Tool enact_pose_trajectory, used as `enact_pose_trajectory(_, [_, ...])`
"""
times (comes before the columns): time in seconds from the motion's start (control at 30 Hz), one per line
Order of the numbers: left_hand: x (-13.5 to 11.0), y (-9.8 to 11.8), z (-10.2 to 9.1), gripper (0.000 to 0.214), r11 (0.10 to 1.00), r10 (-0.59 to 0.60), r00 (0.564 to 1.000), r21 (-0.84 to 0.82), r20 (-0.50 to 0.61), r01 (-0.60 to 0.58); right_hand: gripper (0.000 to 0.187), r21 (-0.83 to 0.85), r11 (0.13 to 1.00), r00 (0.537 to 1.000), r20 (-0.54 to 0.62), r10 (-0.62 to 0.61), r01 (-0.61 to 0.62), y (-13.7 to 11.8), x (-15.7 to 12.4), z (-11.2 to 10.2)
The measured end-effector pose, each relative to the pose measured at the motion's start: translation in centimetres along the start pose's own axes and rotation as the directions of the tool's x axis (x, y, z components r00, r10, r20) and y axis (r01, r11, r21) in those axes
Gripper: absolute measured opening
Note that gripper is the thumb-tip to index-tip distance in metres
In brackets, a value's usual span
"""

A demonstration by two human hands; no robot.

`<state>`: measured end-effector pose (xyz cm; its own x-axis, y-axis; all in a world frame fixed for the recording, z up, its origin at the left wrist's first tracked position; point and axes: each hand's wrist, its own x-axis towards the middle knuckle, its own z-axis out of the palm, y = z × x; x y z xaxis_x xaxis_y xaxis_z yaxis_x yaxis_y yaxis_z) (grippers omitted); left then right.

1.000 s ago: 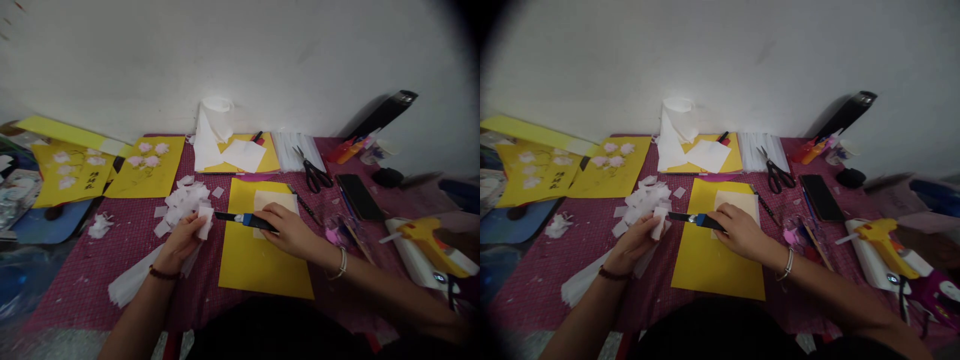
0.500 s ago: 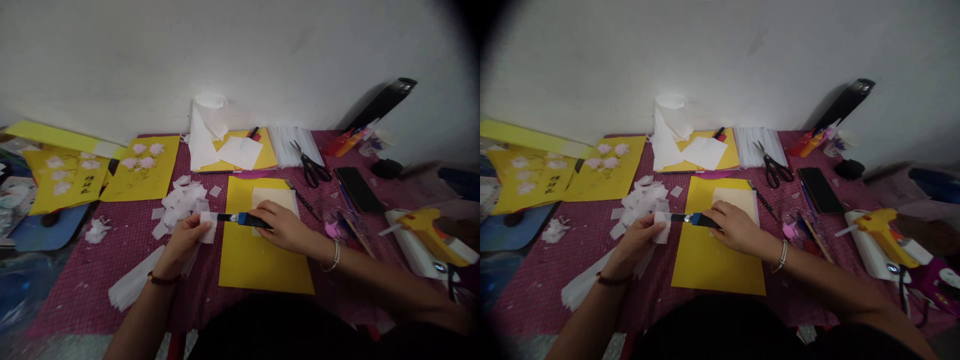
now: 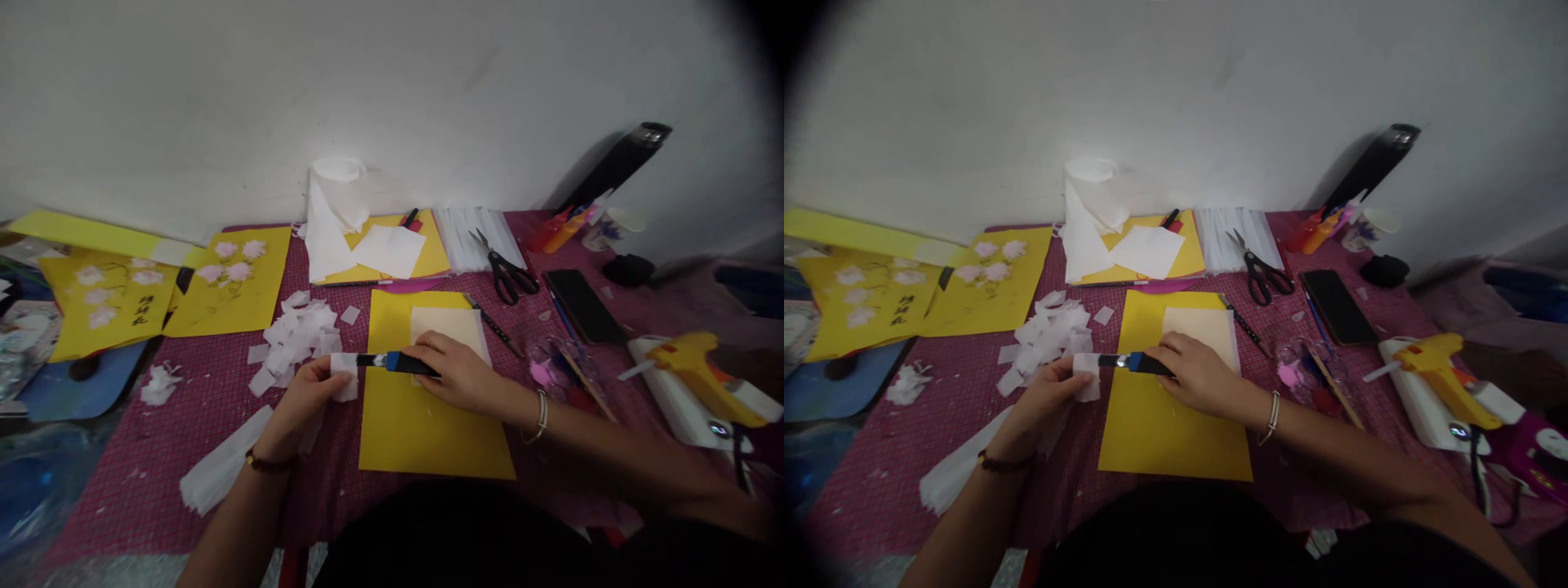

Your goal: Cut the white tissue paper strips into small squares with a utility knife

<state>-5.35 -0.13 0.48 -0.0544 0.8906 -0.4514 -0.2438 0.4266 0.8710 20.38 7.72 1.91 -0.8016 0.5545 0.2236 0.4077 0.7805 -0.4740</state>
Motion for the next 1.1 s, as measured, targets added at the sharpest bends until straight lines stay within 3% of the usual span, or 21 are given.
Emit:
enact_pose_trajectory(0.33, [-0.4, 0.8, 0.4, 0.013, 0.980, -0.020, 0.999, 0.200, 0.031, 0.013, 0.040, 0.023, 0.998, 0.998, 0.028, -0.057, 0.057, -0.1, -0.2, 0.3])
enact_pose_trajectory(0.67, [-0.2, 0.2, 0.6, 0.023, 0.995, -0.060, 0.993, 0.080, 0.099, 0.052, 0.040, 0.094, 0.993, 0.997, 0.037, -0.071, 0.067, -0.7, 0.7, 0.8])
enact_pose_trajectory(0.83, [-0.2, 0.0, 0.1, 0.024, 0.991, -0.123, 0.969, -0.017, 0.212, 0.130, 0.039, 0.079, 0.992, 0.994, 0.052, -0.100, 0.096, 0.1, 0.4, 0.0])
enact_pose_trajectory(0.97, [-0.3, 0.5, -0.4, 0.022, 0.986, -0.164, 0.948, 0.030, 0.274, 0.162, 0.040, 0.062, 0.992, 0.991, 0.070, -0.117, 0.113, 1.0, 0.1, -0.9])
enact_pose_trajectory(1.1, [-0.5, 0.8, -0.6, 0.018, 0.985, -0.162, 0.952, 0.098, 0.258, 0.141, 0.037, 0.068, 0.993, 0.992, 0.073, -0.104, 0.100, 1.4, -0.2, -1.3])
